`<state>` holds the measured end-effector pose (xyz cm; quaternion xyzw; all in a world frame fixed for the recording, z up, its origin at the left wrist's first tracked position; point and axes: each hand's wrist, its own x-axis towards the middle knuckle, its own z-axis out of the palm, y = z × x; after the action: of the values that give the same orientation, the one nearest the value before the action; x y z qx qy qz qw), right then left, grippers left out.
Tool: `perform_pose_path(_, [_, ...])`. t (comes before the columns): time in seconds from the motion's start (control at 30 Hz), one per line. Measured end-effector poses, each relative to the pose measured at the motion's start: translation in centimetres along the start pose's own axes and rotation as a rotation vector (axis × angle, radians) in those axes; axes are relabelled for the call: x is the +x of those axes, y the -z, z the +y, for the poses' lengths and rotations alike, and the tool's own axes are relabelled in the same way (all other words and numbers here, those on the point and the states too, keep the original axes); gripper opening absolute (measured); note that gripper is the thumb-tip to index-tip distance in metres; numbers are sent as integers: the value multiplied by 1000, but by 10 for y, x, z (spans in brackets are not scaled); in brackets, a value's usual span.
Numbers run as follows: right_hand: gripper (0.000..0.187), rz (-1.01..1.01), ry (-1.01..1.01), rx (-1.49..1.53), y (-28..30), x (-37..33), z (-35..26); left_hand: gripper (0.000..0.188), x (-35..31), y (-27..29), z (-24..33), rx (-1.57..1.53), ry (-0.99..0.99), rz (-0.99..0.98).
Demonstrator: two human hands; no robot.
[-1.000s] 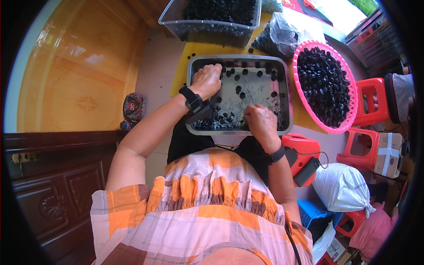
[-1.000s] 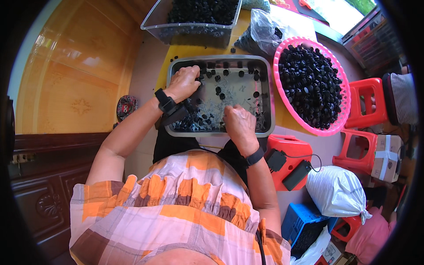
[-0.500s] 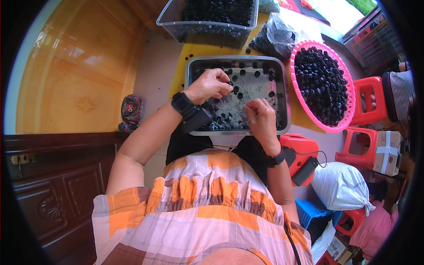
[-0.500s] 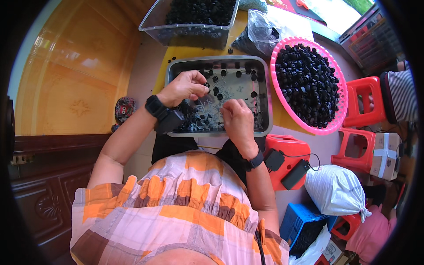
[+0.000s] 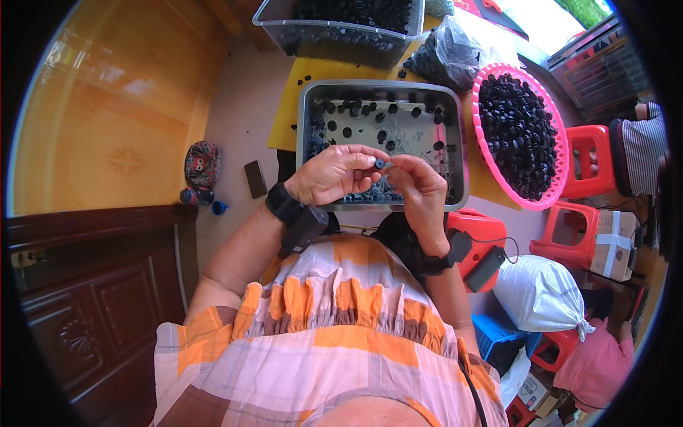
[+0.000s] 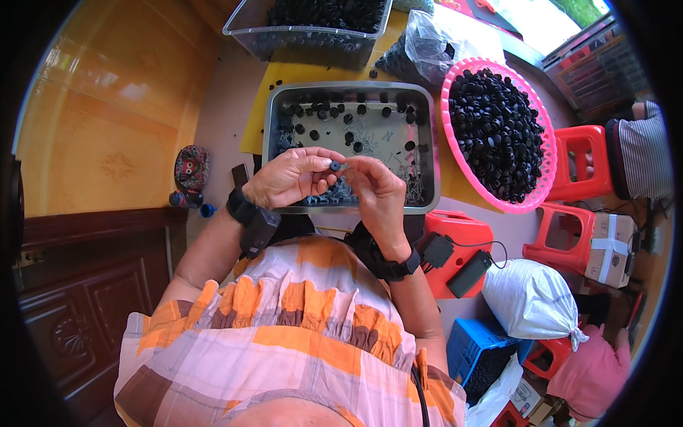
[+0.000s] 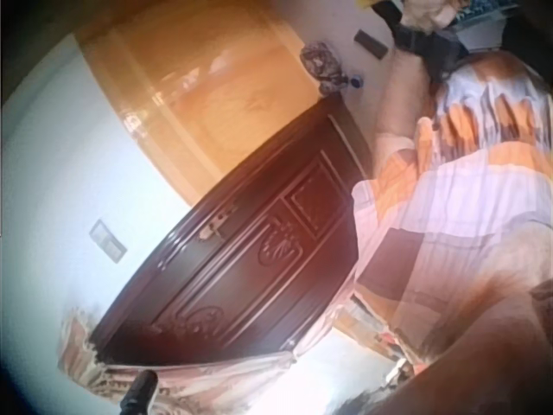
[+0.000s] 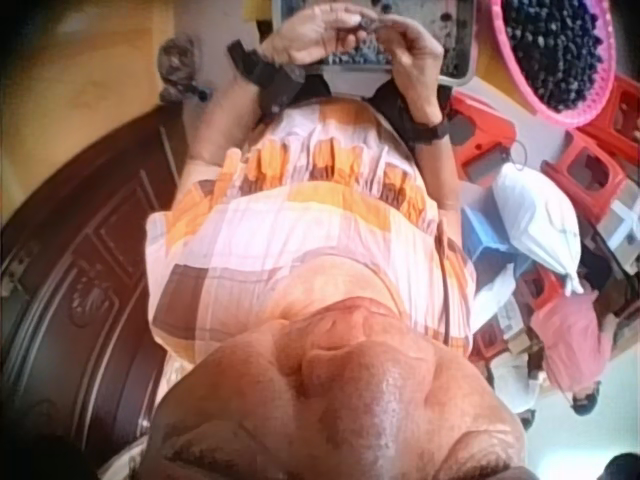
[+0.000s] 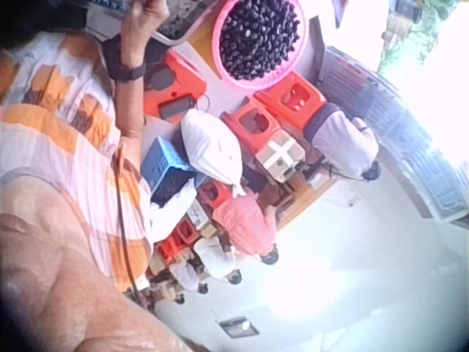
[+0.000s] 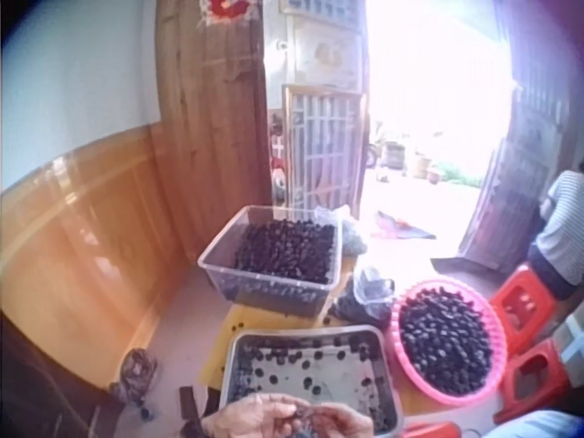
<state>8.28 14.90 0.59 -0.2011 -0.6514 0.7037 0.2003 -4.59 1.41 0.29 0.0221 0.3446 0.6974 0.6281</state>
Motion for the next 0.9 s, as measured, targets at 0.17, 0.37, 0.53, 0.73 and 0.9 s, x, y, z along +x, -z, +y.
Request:
perform_pose_path(0.17, [12, -12, -16, -48, 0, -5, 3, 21, -10, -9, -6, 144, -98, 102])
perform_pose_path(0.37, [12, -18, 17, -191, -4, -12, 3, 17, -15, -5, -18, 318, -230, 175])
perform_pose_path(0.53, [8, 52, -21, -171, -9, -16, 1, 18, -18, -3, -24, 284, -227, 167])
perform_pose_path(0.73, [9, 18, 1, 32, -8, -18, 7, 18, -20, -9, -28, 235, -204, 173])
perform_pose_path(0.9, [8, 20, 13, 153, -8, -17, 10, 17, -18, -9, -34, 181, -214, 129])
